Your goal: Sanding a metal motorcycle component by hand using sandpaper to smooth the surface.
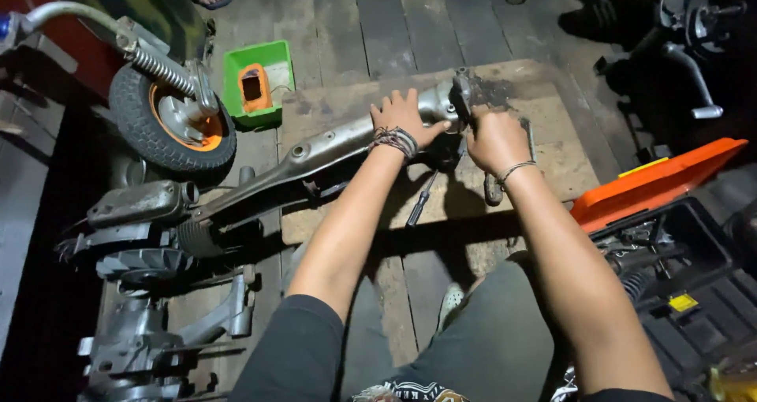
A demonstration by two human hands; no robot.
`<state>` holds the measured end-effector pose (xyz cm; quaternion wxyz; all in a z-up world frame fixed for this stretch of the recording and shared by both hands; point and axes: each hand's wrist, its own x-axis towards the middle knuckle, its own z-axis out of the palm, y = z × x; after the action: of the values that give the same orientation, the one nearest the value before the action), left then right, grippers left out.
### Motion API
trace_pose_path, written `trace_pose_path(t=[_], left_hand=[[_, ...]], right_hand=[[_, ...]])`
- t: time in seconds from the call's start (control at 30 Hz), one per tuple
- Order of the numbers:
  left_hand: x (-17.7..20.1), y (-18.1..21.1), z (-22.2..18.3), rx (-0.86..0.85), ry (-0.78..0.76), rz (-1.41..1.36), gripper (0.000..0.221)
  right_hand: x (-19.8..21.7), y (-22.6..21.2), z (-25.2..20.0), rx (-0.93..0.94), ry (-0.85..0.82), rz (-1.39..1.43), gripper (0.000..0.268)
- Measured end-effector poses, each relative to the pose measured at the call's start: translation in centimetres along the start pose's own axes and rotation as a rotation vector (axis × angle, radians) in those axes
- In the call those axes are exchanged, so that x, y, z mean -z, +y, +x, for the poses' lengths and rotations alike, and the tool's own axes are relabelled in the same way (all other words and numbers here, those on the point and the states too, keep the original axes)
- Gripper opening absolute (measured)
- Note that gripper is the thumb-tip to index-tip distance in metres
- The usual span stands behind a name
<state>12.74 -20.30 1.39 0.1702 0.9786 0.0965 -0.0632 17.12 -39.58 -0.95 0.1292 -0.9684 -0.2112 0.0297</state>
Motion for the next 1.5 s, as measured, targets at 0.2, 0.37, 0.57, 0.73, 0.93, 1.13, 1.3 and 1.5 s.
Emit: trace_pose_path(t=[0.2, 0.37, 0.57, 0.73, 0.93, 1.13, 1.3, 1.5], left_hand=[[-1.9, -0.6, 3.5, -0.018, 0.035, -0.067, 0.111], [-1.3, -1.6, 3.7, -0.048, 0.007, -0.124, 0.113], [-2.3, -2.3, 4.1, -0.076, 0.023, -0.066, 0.113], [-2.4, -2.3, 4.2, -0.085, 0.045, -0.056, 0.101], [-3.7, -2.7, 5.4, -0.110, 0.026, -0.043, 0.087], [-3.7, -2.9, 5.2, -0.108, 0.022, -0.046, 0.087], [-2.8, -2.5, 4.8, -0.102, -0.013, -0.031, 0.087], [-1.8, -1.8, 3.5, -0.095, -0.023, -0.057, 0.086]], right_hand=[[-0.1, -1.1, 1.1, -0.019, -0.029, -0.059, 0.043], [4.2, -4.4, -1.5, -0.086, -0.113, -0.079, 0.046], [1.5, -3.5, 0.4, -0.047, -0.056, -0.046, 0.042], [0.5, -0.9, 0.2, -0.019, -0.053, 0.059, 0.038], [1.6, -2.6, -0.2, -0.002, -0.014, 0.077, 0.036], [3.6, -2.1, -0.6, 0.066, -0.068, 0.200, 0.038], [1.9, -1.5, -0.1, 0.008, -0.059, 0.134, 0.042], [2.7, -0.3, -0.1, 0.031, -0.131, 0.107, 0.037]])
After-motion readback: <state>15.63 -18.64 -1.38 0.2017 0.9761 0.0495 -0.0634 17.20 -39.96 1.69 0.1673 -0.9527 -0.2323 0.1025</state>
